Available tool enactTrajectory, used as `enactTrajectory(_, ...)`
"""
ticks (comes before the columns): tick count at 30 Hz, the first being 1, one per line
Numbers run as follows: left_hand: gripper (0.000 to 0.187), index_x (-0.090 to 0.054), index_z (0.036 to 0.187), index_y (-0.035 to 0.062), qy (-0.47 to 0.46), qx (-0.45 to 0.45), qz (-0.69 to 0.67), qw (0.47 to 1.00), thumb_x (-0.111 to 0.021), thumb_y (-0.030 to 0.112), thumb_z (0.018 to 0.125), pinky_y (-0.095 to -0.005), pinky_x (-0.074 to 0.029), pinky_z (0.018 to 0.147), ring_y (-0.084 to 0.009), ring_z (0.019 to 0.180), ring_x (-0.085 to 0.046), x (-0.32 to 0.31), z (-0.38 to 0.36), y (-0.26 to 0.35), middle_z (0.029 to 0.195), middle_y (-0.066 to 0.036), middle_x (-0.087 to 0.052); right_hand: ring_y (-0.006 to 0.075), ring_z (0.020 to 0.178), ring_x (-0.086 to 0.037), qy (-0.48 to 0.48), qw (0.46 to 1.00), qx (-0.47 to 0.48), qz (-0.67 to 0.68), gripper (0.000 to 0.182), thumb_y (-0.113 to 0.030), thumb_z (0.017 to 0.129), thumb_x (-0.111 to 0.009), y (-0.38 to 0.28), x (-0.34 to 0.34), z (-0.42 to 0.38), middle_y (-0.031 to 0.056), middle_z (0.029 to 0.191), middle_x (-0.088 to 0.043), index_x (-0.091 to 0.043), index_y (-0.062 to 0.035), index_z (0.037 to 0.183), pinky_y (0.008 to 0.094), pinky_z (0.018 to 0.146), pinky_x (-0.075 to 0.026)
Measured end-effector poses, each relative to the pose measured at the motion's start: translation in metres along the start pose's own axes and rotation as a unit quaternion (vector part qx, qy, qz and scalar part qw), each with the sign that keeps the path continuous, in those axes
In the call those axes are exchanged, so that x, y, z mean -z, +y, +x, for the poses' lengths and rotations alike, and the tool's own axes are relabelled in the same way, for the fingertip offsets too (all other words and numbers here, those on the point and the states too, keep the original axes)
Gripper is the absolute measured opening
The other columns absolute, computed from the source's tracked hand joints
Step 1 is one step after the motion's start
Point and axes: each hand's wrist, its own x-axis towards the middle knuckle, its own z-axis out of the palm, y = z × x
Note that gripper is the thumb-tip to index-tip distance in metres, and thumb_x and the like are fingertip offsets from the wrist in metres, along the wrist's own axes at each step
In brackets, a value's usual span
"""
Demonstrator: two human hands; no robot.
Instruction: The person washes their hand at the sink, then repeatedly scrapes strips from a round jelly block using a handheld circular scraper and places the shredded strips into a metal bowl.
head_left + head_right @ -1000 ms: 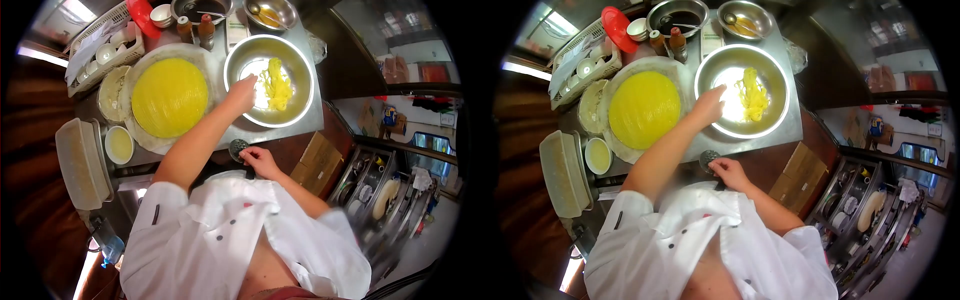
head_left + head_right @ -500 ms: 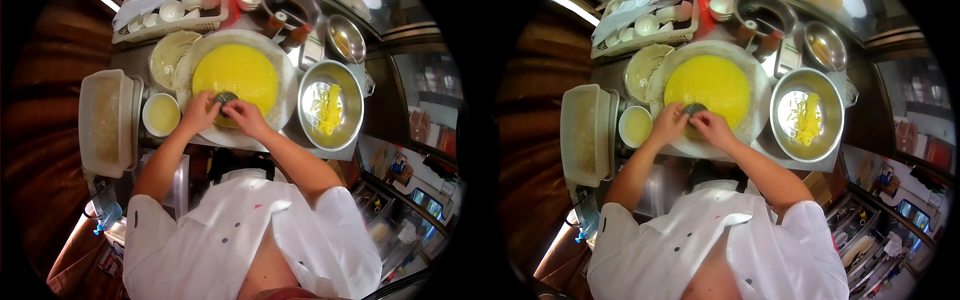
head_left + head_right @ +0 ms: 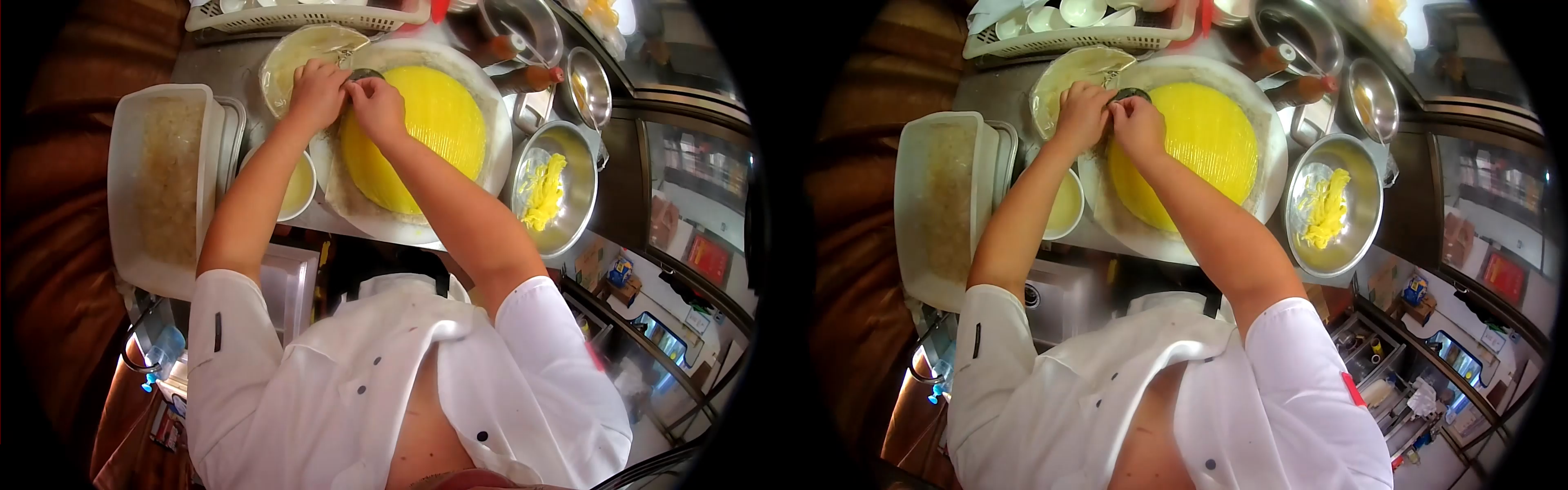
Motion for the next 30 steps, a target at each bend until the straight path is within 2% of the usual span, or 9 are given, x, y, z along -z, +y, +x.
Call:
enactTrajectory(8,0.035,-0.073,0.117,0.0113,-0.013,0.006,0.002,1.0,-0.071,0.01,0.082,-0.0499,-0.03,0.112,-0.0315,0.133,-0.049,0.017,-0.036,0.013,0.123,-0.006,-0.066,0.0392,0.081,-0.07,-0.013,0.998,0.015,-0.051,0.021,-0.026,0.094,-0.068,-0.01,-0.001,-0.037,0.018,0.087,-0.073,-0.074,-0.0059,0.091,0.0462,0.073,-0.055)
enactTrajectory(11,0.033,-0.073,0.116,0.0112,-0.022,0.008,0.015,1.0,-0.07,0.009,0.083,-0.0531,-0.025,0.118,-0.0313,0.142,-0.043,0.017,-0.047,0.017,0.129,-0.005,-0.065,0.0398,0.081,-0.07,-0.025,0.997,0.014,-0.068,0.02,-0.025,0.093,-0.067,-0.014,0.002,-0.05,0.0183,0.087,-0.073,-0.074,-0.006,0.09,0.0474,0.073,-0.055)
enactTrajectory(14,0.025,-0.072,0.112,0.0117,-0.034,-0.011,0.027,0.999,-0.066,0.013,0.087,-0.0561,-0.02,0.122,-0.0304,0.147,-0.039,0.017,-0.058,0.019,0.131,-0.004,-0.063,0.04,0.081,-0.07,-0.03,0.995,0.024,-0.088,0.02,-0.024,0.093,-0.067,-0.014,0.002,-0.061,0.0183,0.087,-0.073,-0.075,-0.0061,0.09,0.048,0.073,-0.055)
enactTrajectory(19,0.024,-0.071,0.111,0.0092,-0.032,-0.009,0.023,0.999,-0.063,0.012,0.088,-0.058,-0.017,0.123,-0.0299,0.149,-0.036,0.02,-0.078,0.03,0.131,-0.004,-0.064,0.0397,0.081,-0.071,-0.051,0.992,0.033,-0.115,0.023,-0.025,0.093,-0.068,-0.009,0.005,-0.078,0.0198,0.086,-0.073,-0.076,-0.004,0.094,0.0461,0.075,-0.056)
enactTrajectory(30,0.021,-0.066,0.108,0.0063,-0.03,0.009,0.025,0.999,-0.063,0.008,0.088,-0.0632,-0.014,0.122,-0.0327,0.151,-0.033,0.024,-0.121,0.064,0.138,-0.007,-0.061,0.0406,0.082,-0.07,-0.099,0.985,0.056,-0.13,0.02,-0.025,0.091,-0.067,0.006,0.018,-0.117,0.0197,0.088,-0.073,-0.075,-0.0067,0.088,0.0494,0.076,-0.055)
